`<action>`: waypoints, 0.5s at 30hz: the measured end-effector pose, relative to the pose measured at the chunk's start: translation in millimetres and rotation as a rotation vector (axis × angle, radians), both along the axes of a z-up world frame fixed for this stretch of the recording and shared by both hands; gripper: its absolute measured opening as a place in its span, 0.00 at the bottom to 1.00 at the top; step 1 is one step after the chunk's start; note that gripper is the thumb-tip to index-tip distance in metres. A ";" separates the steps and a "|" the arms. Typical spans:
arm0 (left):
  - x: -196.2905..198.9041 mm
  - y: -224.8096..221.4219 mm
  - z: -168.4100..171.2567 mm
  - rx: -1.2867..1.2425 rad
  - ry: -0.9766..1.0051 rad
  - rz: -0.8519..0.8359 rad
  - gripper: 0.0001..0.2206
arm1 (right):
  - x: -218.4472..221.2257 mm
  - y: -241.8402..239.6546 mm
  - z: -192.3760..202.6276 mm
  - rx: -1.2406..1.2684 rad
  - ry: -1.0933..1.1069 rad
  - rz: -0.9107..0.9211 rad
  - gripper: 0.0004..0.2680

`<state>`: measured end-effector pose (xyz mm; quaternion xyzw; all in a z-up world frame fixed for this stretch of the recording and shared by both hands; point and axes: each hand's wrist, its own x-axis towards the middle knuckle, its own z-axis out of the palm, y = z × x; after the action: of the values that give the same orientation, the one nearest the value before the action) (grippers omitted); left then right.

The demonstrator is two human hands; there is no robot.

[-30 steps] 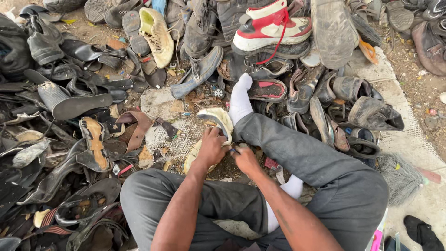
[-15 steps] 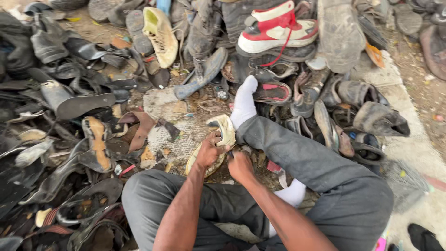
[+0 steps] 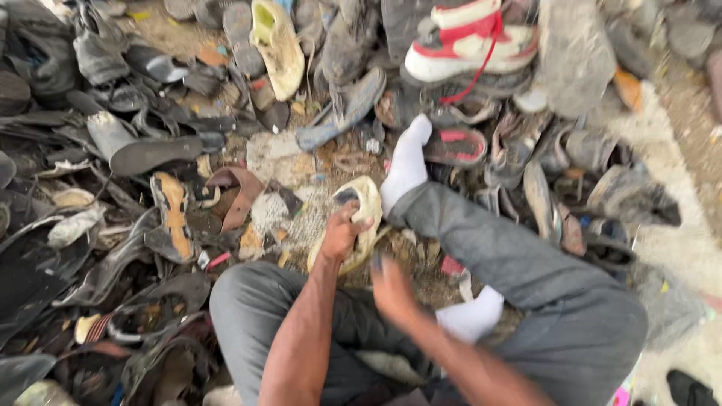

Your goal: The person sits on the ground and uses a small knife to scrape, cut, and remove parts from multiple old shoes, including soles and uppers, one after another.

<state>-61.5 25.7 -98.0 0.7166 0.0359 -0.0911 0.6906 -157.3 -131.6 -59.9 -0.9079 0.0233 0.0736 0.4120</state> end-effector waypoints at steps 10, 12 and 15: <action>6.0 -1.0 -1.0 -0.691 0.093 0.088 0.25 | 15.2 22.2 -7.0 -0.010 -0.048 -0.013 0.08; 11.2 2.6 -4.7 -0.734 0.093 0.169 0.24 | -46.9 7.9 2.8 0.130 -0.252 0.067 0.07; 32.7 7.1 -0.5 -0.815 0.099 0.295 0.21 | -99.8 -8.0 27.8 0.310 -0.070 0.321 0.08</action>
<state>-28.7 32.8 -98.5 0.3675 0.1321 -0.0322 0.9200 -257.1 -139.6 -32.2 -0.8277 -0.1475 0.1096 0.5302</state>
